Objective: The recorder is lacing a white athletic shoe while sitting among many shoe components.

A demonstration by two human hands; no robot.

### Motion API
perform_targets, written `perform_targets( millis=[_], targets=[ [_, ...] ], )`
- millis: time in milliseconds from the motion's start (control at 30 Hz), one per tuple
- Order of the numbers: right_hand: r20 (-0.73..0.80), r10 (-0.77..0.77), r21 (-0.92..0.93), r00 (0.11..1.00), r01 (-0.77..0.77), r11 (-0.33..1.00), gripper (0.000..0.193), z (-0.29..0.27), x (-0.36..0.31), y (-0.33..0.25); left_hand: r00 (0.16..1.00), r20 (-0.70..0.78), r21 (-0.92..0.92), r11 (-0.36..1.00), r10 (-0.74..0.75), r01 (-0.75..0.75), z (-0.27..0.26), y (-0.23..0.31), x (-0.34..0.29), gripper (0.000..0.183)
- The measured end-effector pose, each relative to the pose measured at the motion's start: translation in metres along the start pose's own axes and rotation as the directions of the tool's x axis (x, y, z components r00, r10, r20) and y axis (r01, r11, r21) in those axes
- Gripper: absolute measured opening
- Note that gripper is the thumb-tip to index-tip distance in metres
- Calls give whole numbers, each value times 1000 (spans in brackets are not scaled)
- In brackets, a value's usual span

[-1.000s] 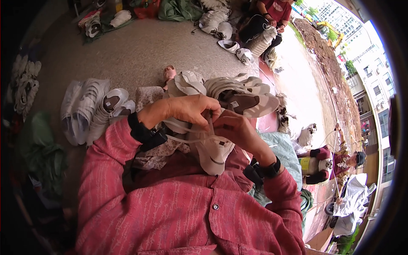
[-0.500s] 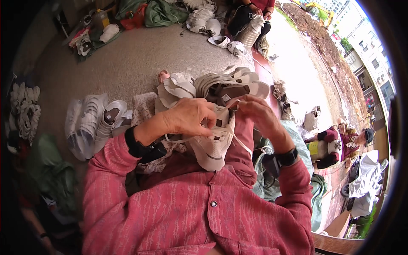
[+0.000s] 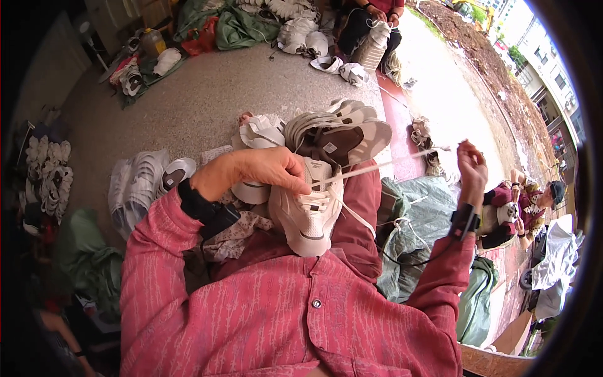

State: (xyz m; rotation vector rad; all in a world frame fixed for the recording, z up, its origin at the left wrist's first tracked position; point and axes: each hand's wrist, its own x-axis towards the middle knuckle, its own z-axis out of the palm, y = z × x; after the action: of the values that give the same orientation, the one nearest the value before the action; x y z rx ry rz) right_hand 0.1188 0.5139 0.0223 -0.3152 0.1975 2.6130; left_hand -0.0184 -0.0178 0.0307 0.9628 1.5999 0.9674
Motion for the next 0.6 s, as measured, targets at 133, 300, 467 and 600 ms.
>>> perform_targets(
  millis=[133, 300, 467, 600],
  targets=[
    [30, -123, -55, 992, 124, 991, 7, -11, -7, -46, 996, -36, 5, 997, 77, -77, 4, -9, 5, 21],
    [219, -97, -290, 971, 160, 944, 14, -23, -27, -19, 967, -214, 19, 991, 137, -136, 10, -5, 9, 29],
    [440, -24, -342, 897, 193, 920, 22, 61, -89, 64, 909, -116, 604, 755, 401, -256, 20, 39, 24, 39],
    [622, 81, -339, 779, 175, 924, 20, 108, -97, 58, 904, -69, 384, 848, 422, -366, 40, 65, 36, 34]
  ],
)
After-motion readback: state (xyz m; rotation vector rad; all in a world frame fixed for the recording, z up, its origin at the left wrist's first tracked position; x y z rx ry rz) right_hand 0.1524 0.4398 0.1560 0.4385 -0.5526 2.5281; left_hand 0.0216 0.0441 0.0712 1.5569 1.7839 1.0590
